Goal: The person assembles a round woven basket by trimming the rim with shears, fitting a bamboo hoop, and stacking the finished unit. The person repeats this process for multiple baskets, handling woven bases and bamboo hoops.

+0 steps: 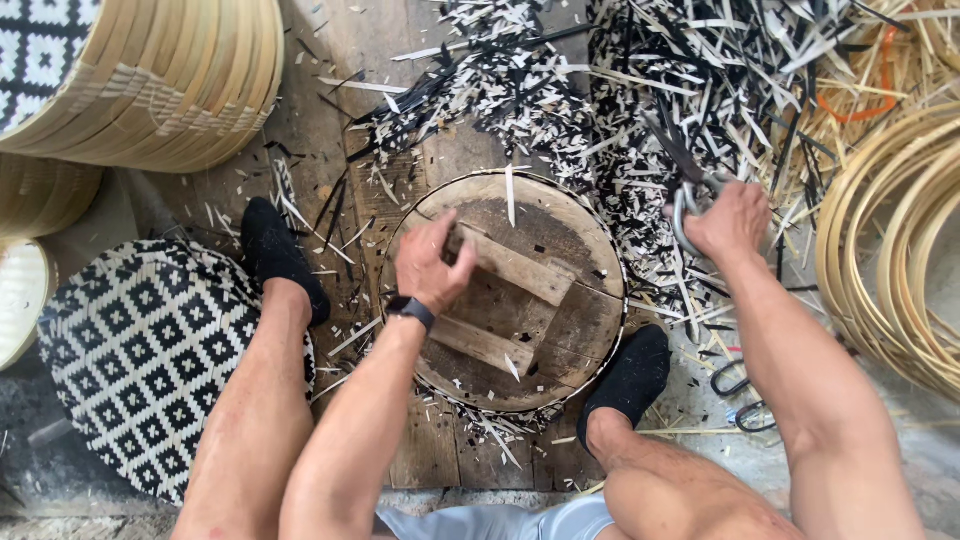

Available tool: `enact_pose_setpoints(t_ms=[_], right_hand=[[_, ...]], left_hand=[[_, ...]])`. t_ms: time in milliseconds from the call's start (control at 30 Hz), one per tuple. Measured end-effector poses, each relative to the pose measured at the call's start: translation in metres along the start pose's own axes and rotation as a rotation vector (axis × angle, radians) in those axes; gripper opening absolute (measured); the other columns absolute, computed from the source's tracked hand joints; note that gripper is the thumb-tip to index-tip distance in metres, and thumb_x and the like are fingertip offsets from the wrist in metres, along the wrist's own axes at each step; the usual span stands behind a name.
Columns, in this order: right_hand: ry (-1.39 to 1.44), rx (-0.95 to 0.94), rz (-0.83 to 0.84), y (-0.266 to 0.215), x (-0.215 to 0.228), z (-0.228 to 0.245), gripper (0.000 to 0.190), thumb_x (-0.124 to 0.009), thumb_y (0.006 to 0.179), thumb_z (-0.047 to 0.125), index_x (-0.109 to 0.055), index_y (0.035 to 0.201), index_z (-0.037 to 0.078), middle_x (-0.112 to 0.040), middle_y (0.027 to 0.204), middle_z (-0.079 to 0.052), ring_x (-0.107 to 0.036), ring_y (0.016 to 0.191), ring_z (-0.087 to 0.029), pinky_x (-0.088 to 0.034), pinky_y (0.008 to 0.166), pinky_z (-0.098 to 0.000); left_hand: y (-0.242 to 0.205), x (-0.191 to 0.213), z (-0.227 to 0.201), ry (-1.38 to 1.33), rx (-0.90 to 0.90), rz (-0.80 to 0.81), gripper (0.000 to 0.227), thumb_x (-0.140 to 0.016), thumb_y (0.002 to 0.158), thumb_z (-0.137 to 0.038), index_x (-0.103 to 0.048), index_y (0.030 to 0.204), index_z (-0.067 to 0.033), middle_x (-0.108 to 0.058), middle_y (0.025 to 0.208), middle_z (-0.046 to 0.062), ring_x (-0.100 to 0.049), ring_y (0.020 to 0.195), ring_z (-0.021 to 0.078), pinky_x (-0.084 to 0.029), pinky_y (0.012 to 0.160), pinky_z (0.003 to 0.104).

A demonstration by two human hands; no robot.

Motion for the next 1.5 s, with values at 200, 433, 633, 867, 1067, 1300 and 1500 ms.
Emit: enact_pose_setpoints(t_ms=[200, 433, 633, 867, 1067, 1300, 1500], right_hand=[[0.320, -0.122, 0.386, -0.059, -0.024, -0.007, 0.066, -0.083, 0.081, 0.046, -0.066, 0.123, -0.003, -0.062, 0.121, -0.021, -0.065, 0.101, -0.028, -0.059, 0.085, -0.0399], [1.126, -0.237, 0.593, -0.122, -0.037, 0.066, 0.029, -0.082, 0.086, 0.024, -0.075, 0.097, -0.001, -0.076, 0.082, -0.010, -0.068, 0.066, -0.015, -0.056, 0.059, -0.0320], [1.313, -0.289, 0.618, -0.121, -0.051, 0.063, 0.025, -0.082, 0.085, 0.017, -0.071, 0.089, -0.006, -0.071, 0.073, -0.010, -0.065, 0.055, -0.013, -0.055, 0.047, -0.0303], [0.992, -0.154, 0.372, -0.122, -0.040, 0.064, 0.031, -0.086, 0.084, 0.023, -0.074, 0.089, -0.005, -0.071, 0.073, -0.007, -0.062, 0.061, -0.013, -0.051, 0.054, -0.0314], [1.005, -0.114, 0.301, -0.143, -0.022, 0.066, 0.041, -0.084, 0.084, 0.032, -0.071, 0.102, -0.002, -0.072, 0.081, -0.005, -0.064, 0.072, -0.010, -0.053, 0.066, -0.0278], [1.104, -0.125, 0.471, -0.172, -0.044, 0.060, 0.037, -0.081, 0.084, 0.032, -0.072, 0.095, -0.001, -0.073, 0.078, -0.003, -0.063, 0.069, -0.008, -0.052, 0.063, -0.0270], [1.011, -0.113, 0.453, -0.173, -0.051, 0.055, 0.039, -0.083, 0.085, 0.033, -0.070, 0.092, -0.003, -0.070, 0.074, -0.006, -0.059, 0.065, -0.010, -0.050, 0.059, -0.0278]], left_hand=[[0.090, -0.030, -0.084, 0.060, -0.505, -0.018, 0.034, -0.071, 0.093, -0.034, -0.075, 0.118, -0.0111, -0.074, 0.113, 0.011, -0.065, 0.111, 0.0325, -0.051, 0.100, 0.044], [0.144, -0.109, -0.109, 0.278, -0.152, 0.741, 0.041, -0.081, 0.084, -0.045, -0.080, 0.105, -0.0100, -0.076, 0.105, 0.017, -0.073, 0.095, 0.0313, -0.058, 0.090, 0.043], [0.153, -0.116, -0.105, 0.219, 0.070, 0.716, 0.034, -0.092, 0.071, -0.034, -0.083, 0.096, -0.0125, -0.080, 0.095, 0.012, -0.075, 0.081, 0.0236, -0.061, 0.081, 0.038], [0.143, -0.106, -0.110, 0.139, -0.151, 0.578, 0.030, -0.087, 0.075, -0.038, -0.084, 0.094, -0.0152, -0.080, 0.088, 0.010, -0.074, 0.075, 0.0225, -0.060, 0.078, 0.038], [0.146, -0.071, -0.065, 0.199, 0.072, 0.537, 0.042, -0.077, 0.086, -0.049, -0.077, 0.110, -0.0139, -0.076, 0.104, 0.009, -0.072, 0.091, 0.0212, -0.055, 0.085, 0.040], [0.137, -0.019, 0.105, 0.001, 0.362, 0.522, 0.049, -0.085, 0.077, -0.047, -0.082, 0.111, -0.0131, -0.080, 0.113, 0.012, -0.072, 0.105, 0.0236, -0.051, 0.101, 0.036], [0.154, -0.031, 0.129, 0.006, 0.376, 0.504, 0.047, -0.093, 0.071, -0.044, -0.083, 0.101, -0.0090, -0.078, 0.107, 0.012, -0.071, 0.100, 0.0201, -0.051, 0.097, 0.034]])
Point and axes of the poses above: each hand's wrist, its own y-axis towards the middle knuckle, its own x-axis out of the back of the hand, z = x × y, the point moved 7 cm from there along y, towards the middle knuckle
